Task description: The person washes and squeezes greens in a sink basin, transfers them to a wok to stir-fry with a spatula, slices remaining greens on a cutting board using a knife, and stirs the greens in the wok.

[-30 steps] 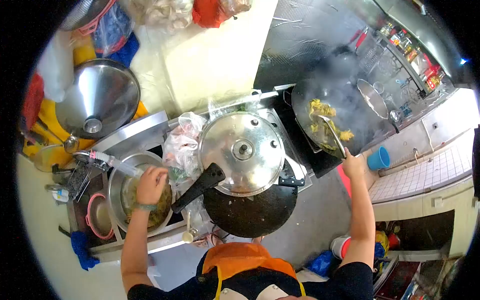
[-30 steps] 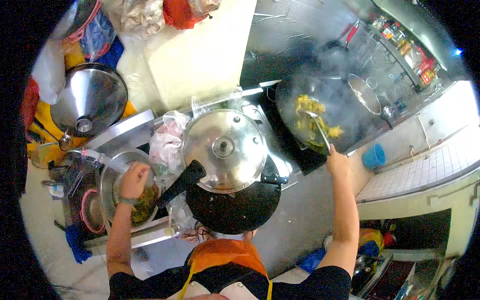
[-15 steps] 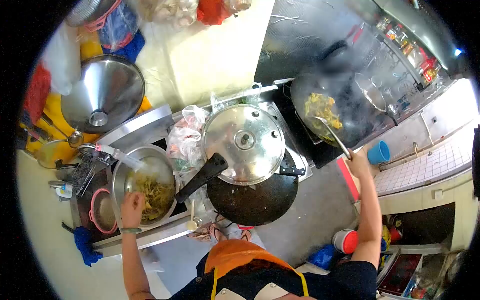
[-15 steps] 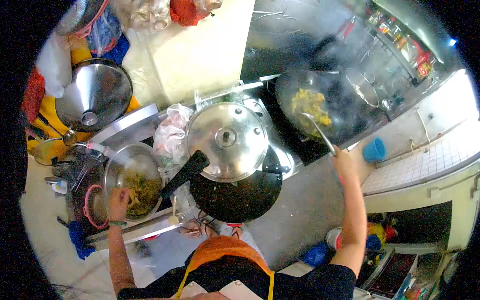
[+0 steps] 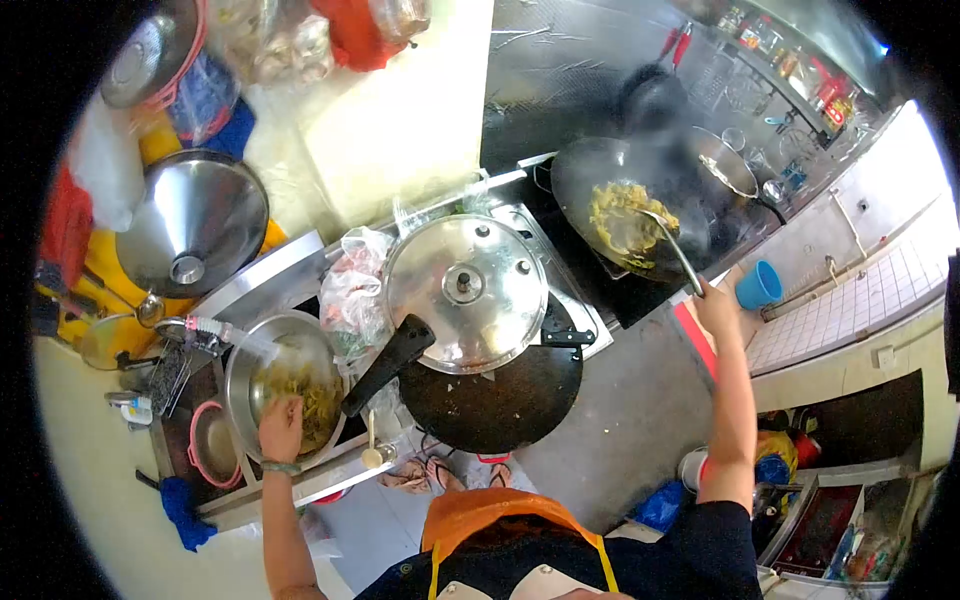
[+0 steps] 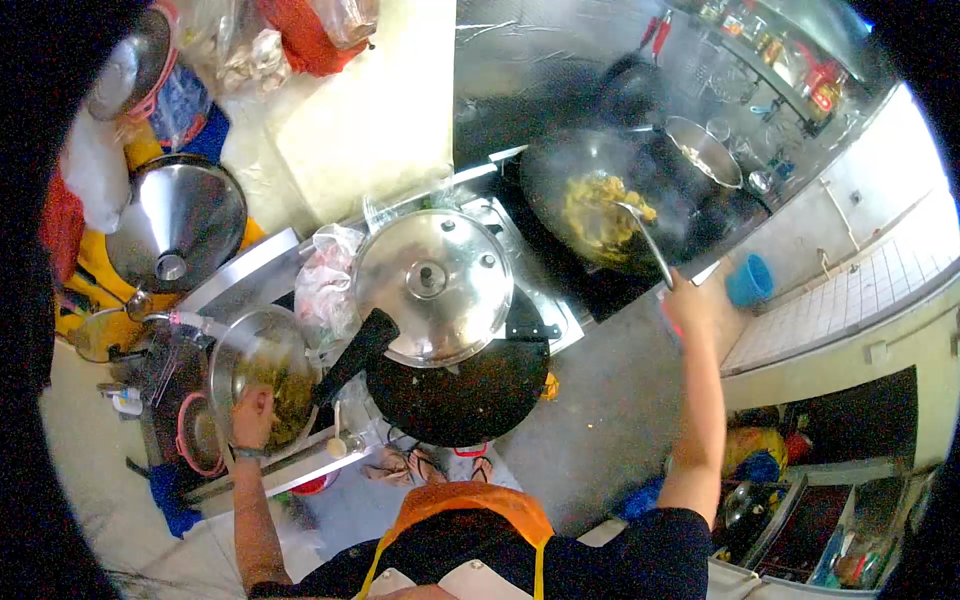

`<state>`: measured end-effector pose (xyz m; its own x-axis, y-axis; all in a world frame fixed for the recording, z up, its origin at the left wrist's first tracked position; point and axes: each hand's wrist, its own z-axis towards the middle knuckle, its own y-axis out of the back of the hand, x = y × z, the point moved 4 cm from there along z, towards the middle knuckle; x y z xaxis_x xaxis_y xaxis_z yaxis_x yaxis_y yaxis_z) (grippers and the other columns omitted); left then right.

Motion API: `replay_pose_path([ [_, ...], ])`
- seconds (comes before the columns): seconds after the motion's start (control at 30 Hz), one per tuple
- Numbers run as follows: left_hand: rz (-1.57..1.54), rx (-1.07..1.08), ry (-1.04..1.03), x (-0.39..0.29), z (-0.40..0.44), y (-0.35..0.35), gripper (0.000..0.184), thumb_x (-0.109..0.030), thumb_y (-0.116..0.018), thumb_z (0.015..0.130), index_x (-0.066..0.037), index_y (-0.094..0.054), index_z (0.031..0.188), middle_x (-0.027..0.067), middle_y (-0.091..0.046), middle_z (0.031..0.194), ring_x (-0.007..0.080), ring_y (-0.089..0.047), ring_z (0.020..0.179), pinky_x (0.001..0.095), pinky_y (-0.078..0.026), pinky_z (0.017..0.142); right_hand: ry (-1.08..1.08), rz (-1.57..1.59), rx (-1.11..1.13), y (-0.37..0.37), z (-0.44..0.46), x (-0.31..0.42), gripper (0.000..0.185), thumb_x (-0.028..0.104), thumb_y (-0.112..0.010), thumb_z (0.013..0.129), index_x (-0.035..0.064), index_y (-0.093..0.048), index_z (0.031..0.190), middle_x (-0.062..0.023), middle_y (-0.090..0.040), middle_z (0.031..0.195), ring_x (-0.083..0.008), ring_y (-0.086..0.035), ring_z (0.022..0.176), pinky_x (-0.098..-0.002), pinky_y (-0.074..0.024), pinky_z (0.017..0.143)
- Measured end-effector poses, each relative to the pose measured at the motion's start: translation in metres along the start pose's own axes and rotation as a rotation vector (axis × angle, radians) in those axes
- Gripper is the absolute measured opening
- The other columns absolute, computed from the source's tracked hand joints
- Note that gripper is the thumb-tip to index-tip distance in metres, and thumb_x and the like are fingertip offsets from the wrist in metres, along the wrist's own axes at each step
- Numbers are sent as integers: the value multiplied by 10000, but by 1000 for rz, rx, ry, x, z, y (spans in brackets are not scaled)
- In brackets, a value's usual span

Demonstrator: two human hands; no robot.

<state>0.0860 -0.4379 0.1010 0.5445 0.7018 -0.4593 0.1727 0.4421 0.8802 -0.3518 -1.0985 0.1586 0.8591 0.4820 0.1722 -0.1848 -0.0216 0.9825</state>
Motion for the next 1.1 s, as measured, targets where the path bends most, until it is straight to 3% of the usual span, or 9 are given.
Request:
replay_pose_path([
  [0.13,-57,87,-18,-30,34,-16,118,-102,-581,851,-38,-617,943,126,-574,885,266,-597,807,362,-475,705,35,-91,177,-1,-21,70,525,225,-557,819,175,-474,1335,-253,-637,987,-384,-627,911,-458,-477,809],
  [0.5,203,-27,-294,-97,58,-46,135,-119,-566,858,-21,-613,938,137,-563,878,290,-584,802,361,-472,675,3,-40,154,-38,15,-15,512,260,-518,855,269,-432,1360,-212,-657,949,-376,-640,866,-481,-503,769],
  [0.6,71,67,-74,-129,40,-57,145,-132,-559,872,-18,-612,944,141,-563,878,290,-580,809,355,-467,677,73,-29,254,9,8,-53,523,266,-525,859,326,-417,1367,-190,-668,939,-350,-661,791,-474,-518,726],
  [0.73,172,51,-164,-200,53,-85,152,-145,-556,884,-23,-616,952,136,-562,875,271,-573,786,347,-459,660,34,-196,297,-23,52,-52,565,281,-528,888,240,-333,1416,-201,-662,944,-375,-640,852,-449,-506,753],
  [0.83,117,22,-110,-244,58,-81,148,-142,-561,878,-24,-621,945,129,-557,870,270,-558,755,355,-452,667,177,-3,390,-18,35,-52,662,355,-527,886,103,-262,1438,-236,-645,950,-414,-623,840,-489,-485,769],
  [0.93,324,8,-105,-242,52,-70,149,-137,-559,874,-16,-622,932,131,-552,859,277,-551,735,366,-447,671,297,486,276,0,37,-92,531,411,-540,891,39,-527,1270,-208,-665,881,-336,-657,818,-410,-507,730],
  [1.0,294,-3,-58,-258,49,-63,149,-135,-557,871,-11,-622,923,135,-549,853,286,-550,733,369,-446,676,-102,1093,384,-29,68,-139,378,345,-518,898,0,-658,958,-170,-674,850,-298,-667,737,-370,-523,703],
  [1.07,286,9,-56,-268,49,-67,150,-134,-557,867,-7,-621,913,139,-547,850,296,-549,736,372,-445,681,-226,728,122,-95,114,-184,333,337,-542,907,17,-631,925,-104,-668,752,-208,-660,673,-348,-515,589],
  [1.1,303,24,-76,-269,49,-69,149,-135,-557,865,-6,-620,908,141,-547,850,301,-549,739,374,-445,684,-156,429,-15,-133,134,-195,343,351,-542,901,18,-625,908,-127,-663,745,-257,-663,679,-388,-518,588],
])
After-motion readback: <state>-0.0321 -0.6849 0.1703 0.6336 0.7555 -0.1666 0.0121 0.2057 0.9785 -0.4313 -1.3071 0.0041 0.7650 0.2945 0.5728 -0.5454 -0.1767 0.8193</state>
